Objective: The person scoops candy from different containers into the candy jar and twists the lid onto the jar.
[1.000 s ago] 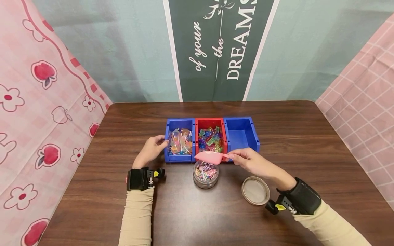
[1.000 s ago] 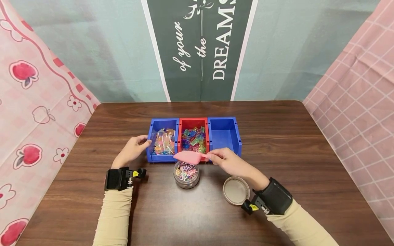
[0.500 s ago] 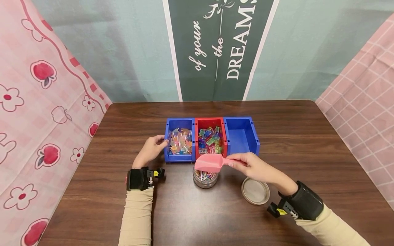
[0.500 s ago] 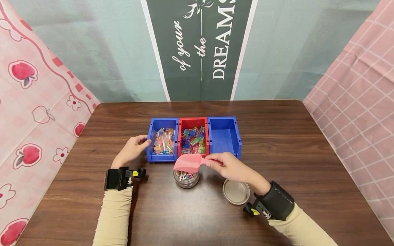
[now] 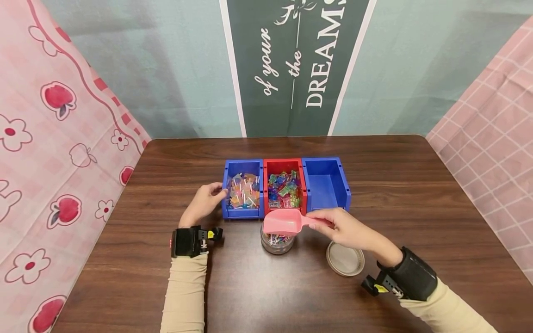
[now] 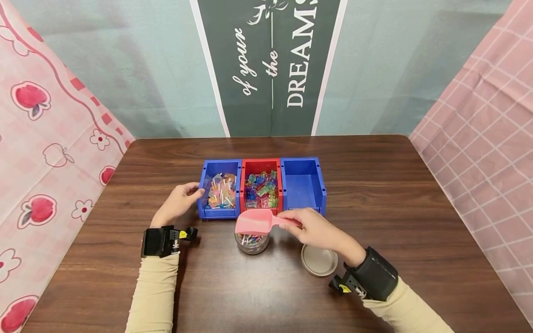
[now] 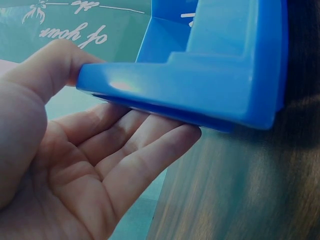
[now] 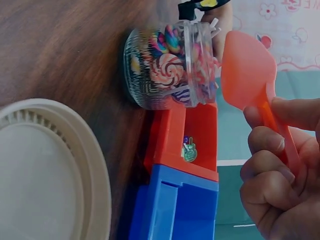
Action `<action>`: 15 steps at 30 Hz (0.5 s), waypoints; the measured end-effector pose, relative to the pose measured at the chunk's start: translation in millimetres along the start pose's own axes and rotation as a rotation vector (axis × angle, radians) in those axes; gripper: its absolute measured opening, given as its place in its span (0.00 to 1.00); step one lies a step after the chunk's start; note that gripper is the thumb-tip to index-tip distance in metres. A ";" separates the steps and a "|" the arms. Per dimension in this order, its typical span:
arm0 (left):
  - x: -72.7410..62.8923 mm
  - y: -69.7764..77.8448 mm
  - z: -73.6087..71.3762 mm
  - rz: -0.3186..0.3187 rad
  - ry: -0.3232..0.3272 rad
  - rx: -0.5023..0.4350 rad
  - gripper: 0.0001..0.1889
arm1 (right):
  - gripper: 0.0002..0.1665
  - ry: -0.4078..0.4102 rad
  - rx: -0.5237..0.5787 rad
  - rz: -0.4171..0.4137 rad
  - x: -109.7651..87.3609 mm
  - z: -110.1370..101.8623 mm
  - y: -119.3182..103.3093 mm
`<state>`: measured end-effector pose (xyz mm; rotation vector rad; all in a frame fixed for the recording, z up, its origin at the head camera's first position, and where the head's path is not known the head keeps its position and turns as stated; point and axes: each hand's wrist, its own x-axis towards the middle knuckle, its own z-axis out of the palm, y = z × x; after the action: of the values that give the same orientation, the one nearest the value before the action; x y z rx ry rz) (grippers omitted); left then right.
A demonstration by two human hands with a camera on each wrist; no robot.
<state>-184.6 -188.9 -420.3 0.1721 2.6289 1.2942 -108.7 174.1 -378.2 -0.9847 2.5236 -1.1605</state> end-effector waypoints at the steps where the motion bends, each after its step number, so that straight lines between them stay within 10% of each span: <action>1: 0.0 -0.2 0.0 0.001 0.000 0.002 0.21 | 0.15 0.001 0.007 0.003 -0.5 0.5 0.2; 15: -1.4 -0.1 -0.6 0.021 0.005 0.022 0.21 | 0.12 0.200 0.005 0.014 -9.6 2.5 3.6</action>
<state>-183.4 -189.6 -419.8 0.1999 2.6531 1.2746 -102.1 180.5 -383.4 -0.8892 2.6728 -1.3211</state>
